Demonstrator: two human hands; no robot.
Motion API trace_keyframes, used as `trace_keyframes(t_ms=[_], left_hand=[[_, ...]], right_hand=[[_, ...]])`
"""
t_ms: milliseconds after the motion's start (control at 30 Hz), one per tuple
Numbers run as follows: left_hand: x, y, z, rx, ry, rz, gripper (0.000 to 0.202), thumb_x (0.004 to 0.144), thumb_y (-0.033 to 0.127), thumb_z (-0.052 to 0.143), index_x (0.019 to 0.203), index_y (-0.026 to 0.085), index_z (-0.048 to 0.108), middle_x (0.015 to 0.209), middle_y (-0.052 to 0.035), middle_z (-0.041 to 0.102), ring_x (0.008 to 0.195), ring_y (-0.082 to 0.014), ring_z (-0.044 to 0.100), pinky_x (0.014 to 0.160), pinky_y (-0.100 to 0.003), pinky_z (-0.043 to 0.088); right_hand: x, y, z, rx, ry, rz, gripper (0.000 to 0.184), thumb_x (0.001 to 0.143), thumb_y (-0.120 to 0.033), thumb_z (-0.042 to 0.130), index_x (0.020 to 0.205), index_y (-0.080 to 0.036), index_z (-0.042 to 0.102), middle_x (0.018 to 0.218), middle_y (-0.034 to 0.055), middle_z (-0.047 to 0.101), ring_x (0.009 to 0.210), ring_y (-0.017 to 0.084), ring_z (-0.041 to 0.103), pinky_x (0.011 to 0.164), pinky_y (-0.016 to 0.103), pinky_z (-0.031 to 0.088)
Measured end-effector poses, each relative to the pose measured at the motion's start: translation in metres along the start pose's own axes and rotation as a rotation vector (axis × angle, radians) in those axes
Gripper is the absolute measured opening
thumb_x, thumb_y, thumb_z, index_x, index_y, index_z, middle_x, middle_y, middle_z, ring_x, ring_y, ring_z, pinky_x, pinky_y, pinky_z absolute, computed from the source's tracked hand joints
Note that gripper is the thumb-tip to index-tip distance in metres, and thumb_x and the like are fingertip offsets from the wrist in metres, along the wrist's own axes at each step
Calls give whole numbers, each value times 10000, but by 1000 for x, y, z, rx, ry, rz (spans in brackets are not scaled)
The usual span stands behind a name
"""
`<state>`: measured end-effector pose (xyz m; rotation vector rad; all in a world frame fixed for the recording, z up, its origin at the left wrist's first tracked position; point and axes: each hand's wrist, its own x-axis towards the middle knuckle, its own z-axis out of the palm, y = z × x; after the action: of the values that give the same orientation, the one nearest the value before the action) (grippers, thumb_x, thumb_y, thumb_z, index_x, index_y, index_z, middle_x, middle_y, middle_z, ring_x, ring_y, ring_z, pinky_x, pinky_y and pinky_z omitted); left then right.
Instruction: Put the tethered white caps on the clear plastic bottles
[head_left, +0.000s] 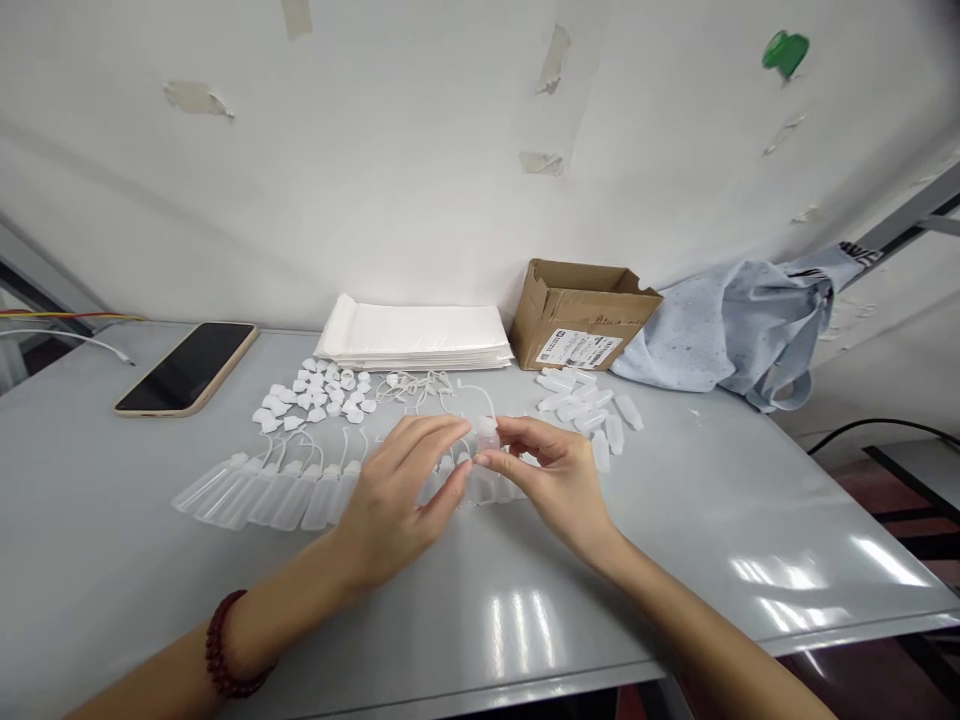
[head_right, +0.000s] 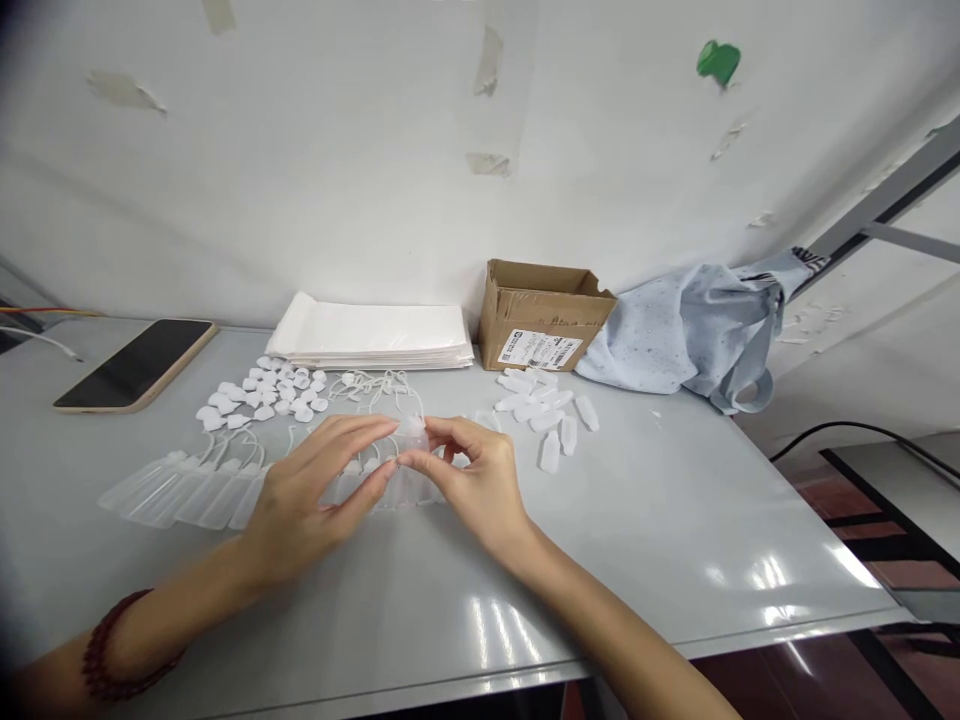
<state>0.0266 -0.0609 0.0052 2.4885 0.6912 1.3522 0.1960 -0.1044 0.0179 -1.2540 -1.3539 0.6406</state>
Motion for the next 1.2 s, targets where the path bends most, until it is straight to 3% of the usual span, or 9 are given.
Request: trace_keyframes(t_ms=[167,467,733,933,1200], left_hand=[[-4,0,1,-14,-202,-24,599,854,226,621,1374,156,332,1261,-151,523,1189,-260,502,974,-419,490],[-5,-2,3,47,-54,99,472,850,148,627,1280,170,433,1136,-126,567,1070,-240,556,898,-386,521],[-7,-1,6,-31,-177,-41,665,828,238,674,1382,185,310,1288,-143,484,1215,-266,474,948,-420,513],[-5,-1,6,43,-90,54,514,827,210,678,1269,123,431,1146,-135,539,1096,-238,536,943,-380,502],[-6,-1,6,125,-88,158,449,838,149,658,1238,81,466,1121,-155,565,1058,-244,537,891,-383,507]], right_hand=[[1,-2,-1,18,-39,27,167,676,-234,796,835,-217,747,735,3,719,637,146,622,603,288,523],[0,-4,-1,130,-52,201,268,655,-324,806,879,-197,731,773,28,726,730,187,666,693,339,550],[-1,-8,-2,57,-121,167,199,667,-264,793,837,-188,720,750,10,703,683,151,631,635,285,511],[-1,-8,-2,68,-125,180,194,678,-238,779,851,-181,713,763,6,690,695,139,615,652,274,508],[-1,-4,0,128,-100,252,297,699,-292,768,957,-173,684,764,8,673,703,141,609,676,284,502]])
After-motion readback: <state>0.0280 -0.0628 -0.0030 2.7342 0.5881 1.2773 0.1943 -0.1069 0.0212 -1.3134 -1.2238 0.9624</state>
